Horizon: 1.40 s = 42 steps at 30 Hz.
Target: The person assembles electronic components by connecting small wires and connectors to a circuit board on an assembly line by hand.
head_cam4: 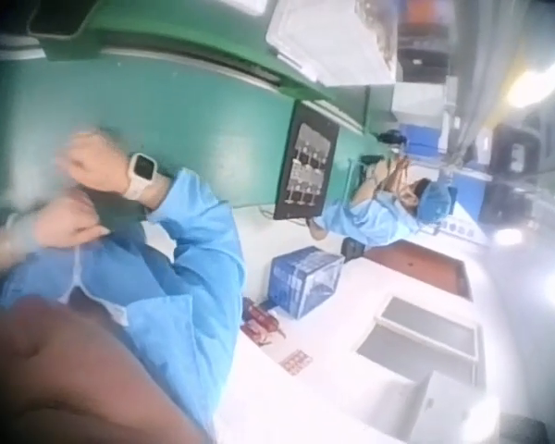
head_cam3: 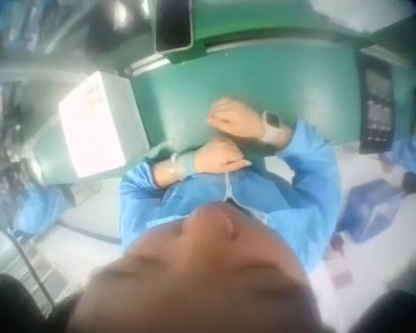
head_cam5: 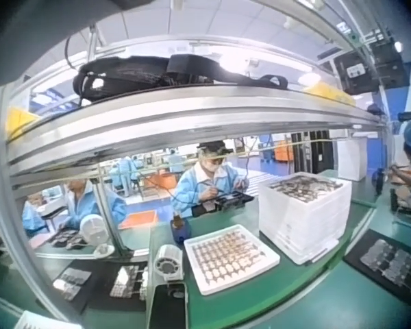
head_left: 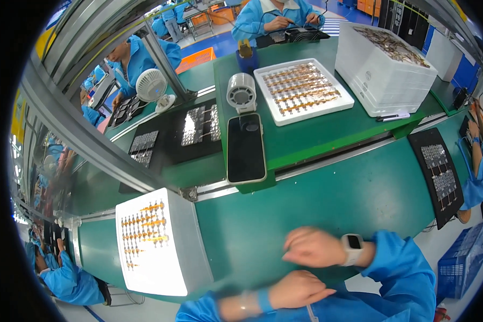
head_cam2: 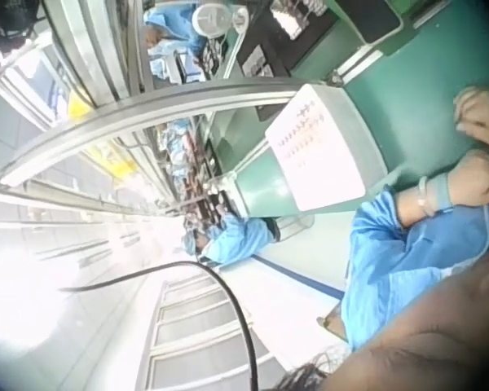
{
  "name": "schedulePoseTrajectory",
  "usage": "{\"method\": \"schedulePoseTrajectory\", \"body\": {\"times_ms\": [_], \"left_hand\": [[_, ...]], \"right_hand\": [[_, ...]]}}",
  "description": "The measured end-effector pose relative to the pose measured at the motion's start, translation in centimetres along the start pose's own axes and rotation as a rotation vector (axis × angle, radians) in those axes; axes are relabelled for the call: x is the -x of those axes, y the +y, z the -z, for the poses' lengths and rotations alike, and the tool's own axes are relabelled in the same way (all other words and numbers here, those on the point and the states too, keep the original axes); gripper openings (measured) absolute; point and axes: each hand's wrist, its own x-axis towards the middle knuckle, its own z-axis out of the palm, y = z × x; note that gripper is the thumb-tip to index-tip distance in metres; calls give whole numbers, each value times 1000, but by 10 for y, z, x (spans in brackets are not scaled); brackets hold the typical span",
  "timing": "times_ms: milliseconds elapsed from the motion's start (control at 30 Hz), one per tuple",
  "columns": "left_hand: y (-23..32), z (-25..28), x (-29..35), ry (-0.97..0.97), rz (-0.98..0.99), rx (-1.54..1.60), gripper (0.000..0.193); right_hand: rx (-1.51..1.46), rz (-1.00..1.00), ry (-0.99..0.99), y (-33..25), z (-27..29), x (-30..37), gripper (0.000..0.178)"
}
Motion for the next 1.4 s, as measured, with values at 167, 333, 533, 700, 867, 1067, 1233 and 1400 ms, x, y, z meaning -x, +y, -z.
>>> {"method": "schedulePoseTrajectory", "body": {"times_ms": [167, 333, 533, 700, 867, 1067, 1233, 1400], "left_hand": [[-20, -30, -3, -282, 145, 327, 34], [-35, -12, -8, -677, 341, 307, 21], [-53, -20, 19, -543, 272, 348, 27], [-60, -21, 28, -598, 222, 235, 31], [-86, -47, 43, -471, 540, 613, 25], [-24, 10, -6, -402, 461, 577, 17], [39, 73, -46, -163, -82, 842, 15], [56, 80, -51, -201, 18, 888, 14]], "right_hand": [[-202, 22, -313, -1, -56, -19, 41], [-409, -181, -406, 12, -59, -16, 41], [-554, -293, -430, 13, -50, -22, 38], [-601, -297, -414, 13, -48, -22, 34], [-634, -323, -391, 11, -45, -24, 33], [-667, -553, -538, 16, -41, -25, 29], [-902, -608, -478, 17, -43, -26, 29], [-777, -577, -454, 21, -40, -28, 24]]}}
